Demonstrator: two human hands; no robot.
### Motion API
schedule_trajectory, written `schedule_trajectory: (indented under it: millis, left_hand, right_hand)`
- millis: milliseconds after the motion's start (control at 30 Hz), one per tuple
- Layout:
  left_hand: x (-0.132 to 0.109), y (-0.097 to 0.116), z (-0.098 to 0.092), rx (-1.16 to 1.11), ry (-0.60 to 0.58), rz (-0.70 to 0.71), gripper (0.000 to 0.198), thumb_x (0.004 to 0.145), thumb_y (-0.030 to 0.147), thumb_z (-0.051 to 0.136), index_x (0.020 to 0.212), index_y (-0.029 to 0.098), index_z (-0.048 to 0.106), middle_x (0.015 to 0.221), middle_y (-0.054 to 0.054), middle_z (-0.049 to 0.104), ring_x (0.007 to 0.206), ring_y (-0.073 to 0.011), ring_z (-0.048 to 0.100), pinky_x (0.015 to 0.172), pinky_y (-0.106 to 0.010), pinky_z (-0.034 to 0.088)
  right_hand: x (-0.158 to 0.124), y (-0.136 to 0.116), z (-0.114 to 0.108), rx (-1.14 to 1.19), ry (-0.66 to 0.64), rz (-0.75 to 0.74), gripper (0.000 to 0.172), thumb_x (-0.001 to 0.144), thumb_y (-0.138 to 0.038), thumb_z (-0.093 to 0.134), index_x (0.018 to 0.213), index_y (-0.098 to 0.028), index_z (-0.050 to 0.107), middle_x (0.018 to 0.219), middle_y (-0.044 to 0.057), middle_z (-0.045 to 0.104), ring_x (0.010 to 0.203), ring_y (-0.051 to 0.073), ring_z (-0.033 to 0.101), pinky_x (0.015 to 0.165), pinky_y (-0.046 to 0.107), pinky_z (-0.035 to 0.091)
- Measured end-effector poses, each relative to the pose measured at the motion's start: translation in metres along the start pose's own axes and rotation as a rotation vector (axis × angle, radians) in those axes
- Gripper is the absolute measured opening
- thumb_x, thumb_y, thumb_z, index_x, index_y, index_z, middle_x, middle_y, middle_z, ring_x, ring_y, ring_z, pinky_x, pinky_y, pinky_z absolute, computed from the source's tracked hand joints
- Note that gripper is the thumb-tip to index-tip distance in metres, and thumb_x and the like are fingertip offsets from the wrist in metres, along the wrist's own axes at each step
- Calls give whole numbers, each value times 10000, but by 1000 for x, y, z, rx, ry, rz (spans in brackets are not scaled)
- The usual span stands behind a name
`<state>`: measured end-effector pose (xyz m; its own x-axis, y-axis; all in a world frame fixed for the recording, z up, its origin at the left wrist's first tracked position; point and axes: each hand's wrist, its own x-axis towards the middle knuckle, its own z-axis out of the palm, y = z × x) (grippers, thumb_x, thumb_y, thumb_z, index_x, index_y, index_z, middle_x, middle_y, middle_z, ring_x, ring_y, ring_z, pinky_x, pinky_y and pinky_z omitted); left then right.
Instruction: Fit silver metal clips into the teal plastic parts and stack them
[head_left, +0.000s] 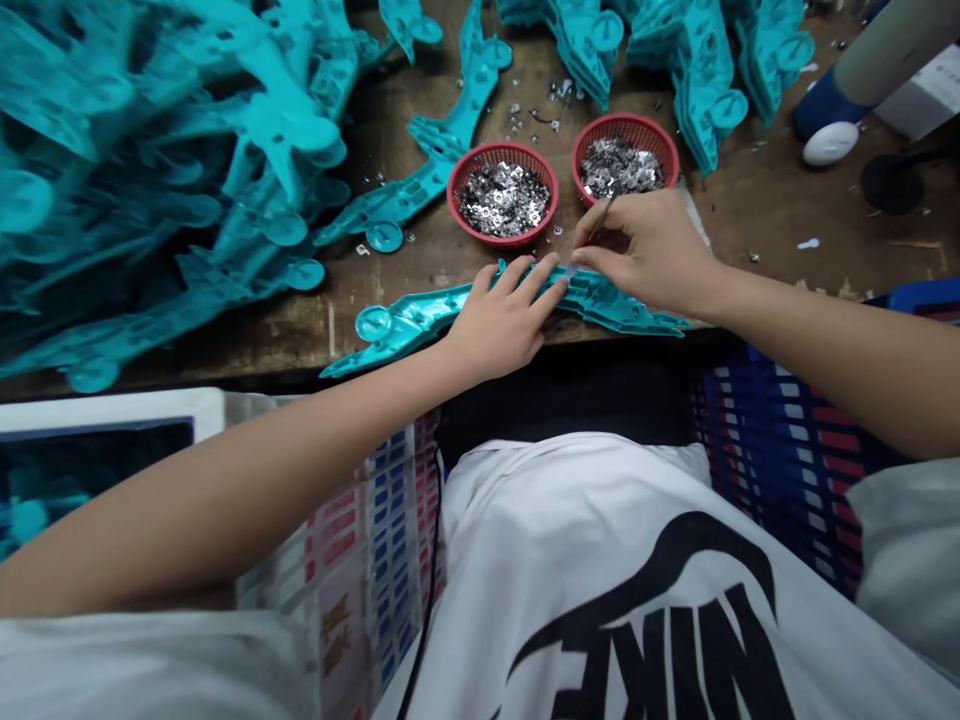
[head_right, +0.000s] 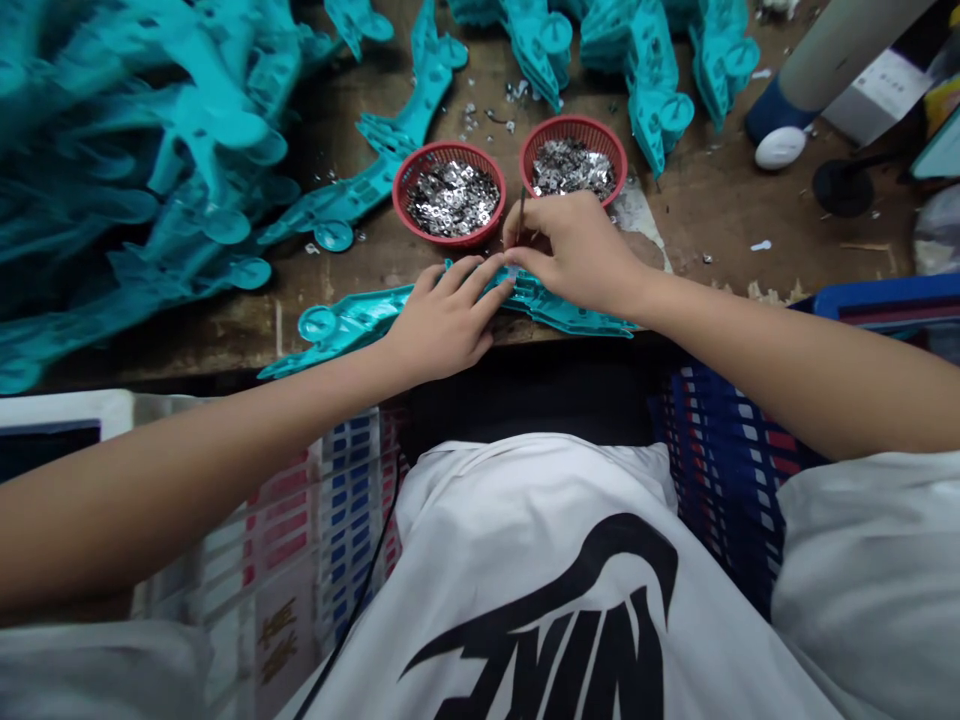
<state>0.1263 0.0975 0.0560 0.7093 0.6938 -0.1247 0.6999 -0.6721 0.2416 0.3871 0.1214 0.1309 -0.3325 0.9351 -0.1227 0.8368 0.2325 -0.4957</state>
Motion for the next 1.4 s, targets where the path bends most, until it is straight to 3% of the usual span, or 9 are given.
schedule_trajectory:
  millis: [267,500,667,800,867,967,1133,1233,1400]
  left_hand:
    - [1,0,0,3,-4,-3,860,1142,226,574,1998,161,519,2133,-276,377,1965,-522,415,1503,-822,413]
    - [0,1,2,-6,8,-5,915,1111,230,603,2018,173,495,2132,-261,391,1965,-523,407,1508,-827,395]
    - [0,2,0,19,-10,-9,877,1130,219,564,2001,134,515,2130,-293,371,1963,-534,411,1496,-831,414]
    - [1,3,-2,21,-6,-21,854,1145,232,561,1992,123,536,2132,-285,367,1950,-537,438,1500,-812,419]
    - [2,4,-2,17,-9,-37,879,1154,233,544,2023,113,480,2132,-279,369,1954,-521,438,1515,-787,414]
    - [2,5,-3,14,-11,-35,900,1171,213,498,2061,119,405,2136,-274,362,1966,-515,421,1523,-791,407]
    - [1,6,-2,22,-13,-27,875,1186,217,510,2057,165,439,2137,-278,359,1957,-545,425,1498,-833,421]
    - [1,6,-1,38,-26,-35,873,1191,213,514,2059,161,431,2138,-282,354,1963,-538,417,1502,-822,415]
    - [3,8,-1,50,-26,-38,888,1183,202,528,2064,170,420,2140,-281,353,1970,-535,402,1494,-827,421]
  right_hand:
    - [-2,-1,0,-33,-4,-4,469,1226,-597,643,1506,-375,947,1391,128,981,1259,440,905,993,580,728]
    - [0,-1,6,-63,-28,-11,524,1255,-628,592,1584,-379,916,1415,142,968,1363,440,866,1079,581,714]
    - [3,-3,12,-72,-50,-33,487,1253,-498,588,1603,-364,899,1493,140,952,1400,428,852,1176,591,685]
    - [5,-11,-3,-94,40,-24,482,1249,-414,534,1568,-286,872,1560,181,917,1340,392,858,1203,539,678]
    - [9,-6,-13,-147,71,-22,476,1252,-415,517,1566,-291,854,1572,179,907,1367,393,843,1197,524,671]
    - [20,22,-16,-263,21,-47,433,1239,-451,573,1520,-318,875,1443,178,938,1376,459,822,1106,562,659]
    - [29,67,3,-372,-1,-91,405,1152,-419,739,1463,-228,915,1340,206,949,1234,463,843,987,528,631]
    - [27,59,13,-315,33,-92,424,1183,-382,700,1493,-217,937,1463,218,937,1300,453,853,1054,534,647]
    - [26,37,36,42,6,-116,498,1182,-266,702,1608,-177,944,1474,191,958,1319,395,898,1195,519,687]
